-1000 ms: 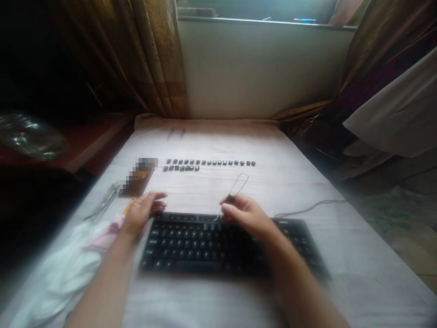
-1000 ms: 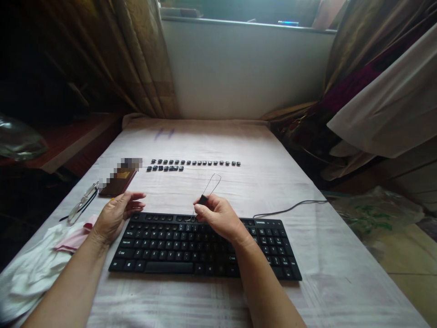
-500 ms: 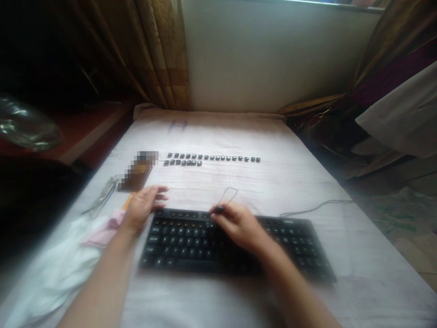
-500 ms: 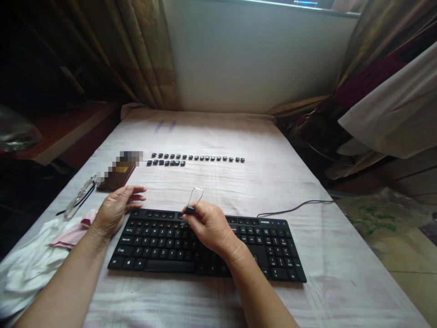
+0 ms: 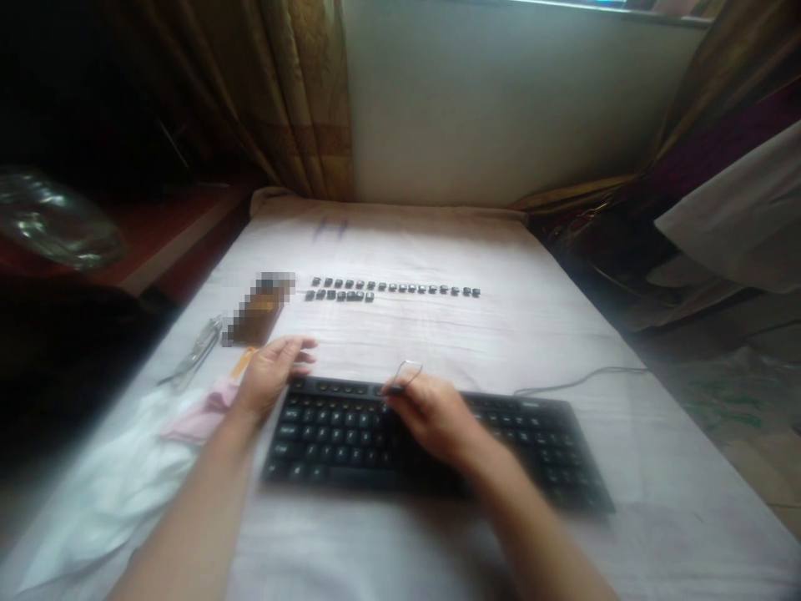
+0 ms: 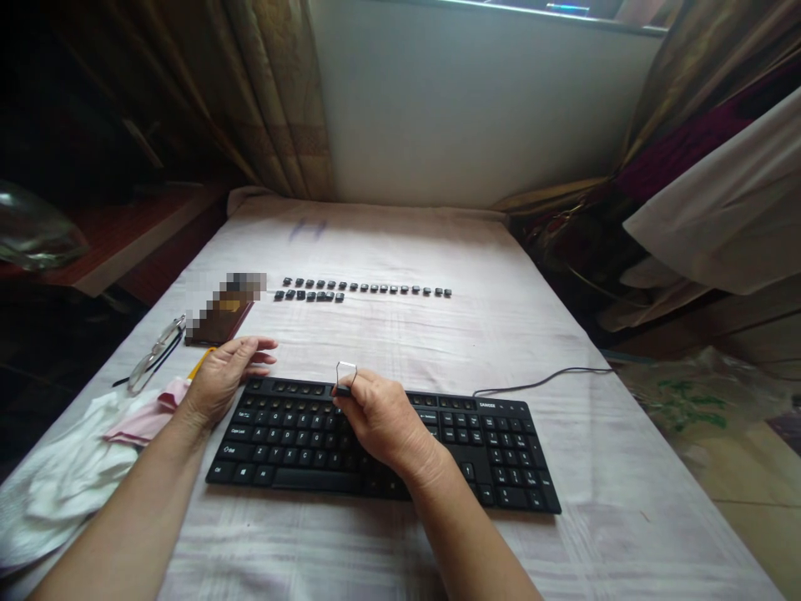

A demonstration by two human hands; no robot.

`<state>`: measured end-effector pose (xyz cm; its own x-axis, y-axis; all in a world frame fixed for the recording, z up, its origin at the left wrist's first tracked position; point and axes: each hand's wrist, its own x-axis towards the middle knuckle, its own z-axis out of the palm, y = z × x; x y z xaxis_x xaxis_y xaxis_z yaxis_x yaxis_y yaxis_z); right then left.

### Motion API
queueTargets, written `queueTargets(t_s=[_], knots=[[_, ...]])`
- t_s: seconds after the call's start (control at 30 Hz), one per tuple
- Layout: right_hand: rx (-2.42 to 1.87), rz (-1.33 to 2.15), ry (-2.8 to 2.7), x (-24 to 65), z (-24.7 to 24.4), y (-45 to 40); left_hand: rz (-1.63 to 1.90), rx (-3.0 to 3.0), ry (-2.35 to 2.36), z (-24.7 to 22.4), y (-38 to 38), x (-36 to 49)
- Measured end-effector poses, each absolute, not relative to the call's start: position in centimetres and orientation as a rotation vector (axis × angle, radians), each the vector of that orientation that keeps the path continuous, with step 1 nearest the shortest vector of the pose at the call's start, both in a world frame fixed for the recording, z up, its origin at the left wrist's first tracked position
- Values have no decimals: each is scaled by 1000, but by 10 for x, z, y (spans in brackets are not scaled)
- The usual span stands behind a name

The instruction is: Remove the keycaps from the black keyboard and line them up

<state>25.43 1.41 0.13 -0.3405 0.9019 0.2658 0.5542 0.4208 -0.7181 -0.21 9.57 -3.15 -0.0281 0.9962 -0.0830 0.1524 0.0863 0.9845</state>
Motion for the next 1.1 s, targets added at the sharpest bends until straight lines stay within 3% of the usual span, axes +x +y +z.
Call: queueTargets(t_s=[0.2, 0.3, 0.47, 0.67, 0.83, 1.1], knots=[[-1262, 753, -2014, 258, 0, 14, 870, 1670, 1461, -4, 86, 3], [-1235, 714, -2003, 257, -2, 14, 562, 2139, 1276, 15, 67, 16], [-1216, 669, -1910, 256, -8, 11, 274, 2334, 1012, 11, 38, 40], [-1225, 782, -1716, 255, -14, 10, 204, 2333, 991, -1, 36, 46], [-1152, 1055, -1229, 260, -8, 13, 148, 2290, 1005, 7, 38, 46], [-1077, 1060, -1268, 258, 2, 7, 489, 2147, 1071, 22, 37, 63]])
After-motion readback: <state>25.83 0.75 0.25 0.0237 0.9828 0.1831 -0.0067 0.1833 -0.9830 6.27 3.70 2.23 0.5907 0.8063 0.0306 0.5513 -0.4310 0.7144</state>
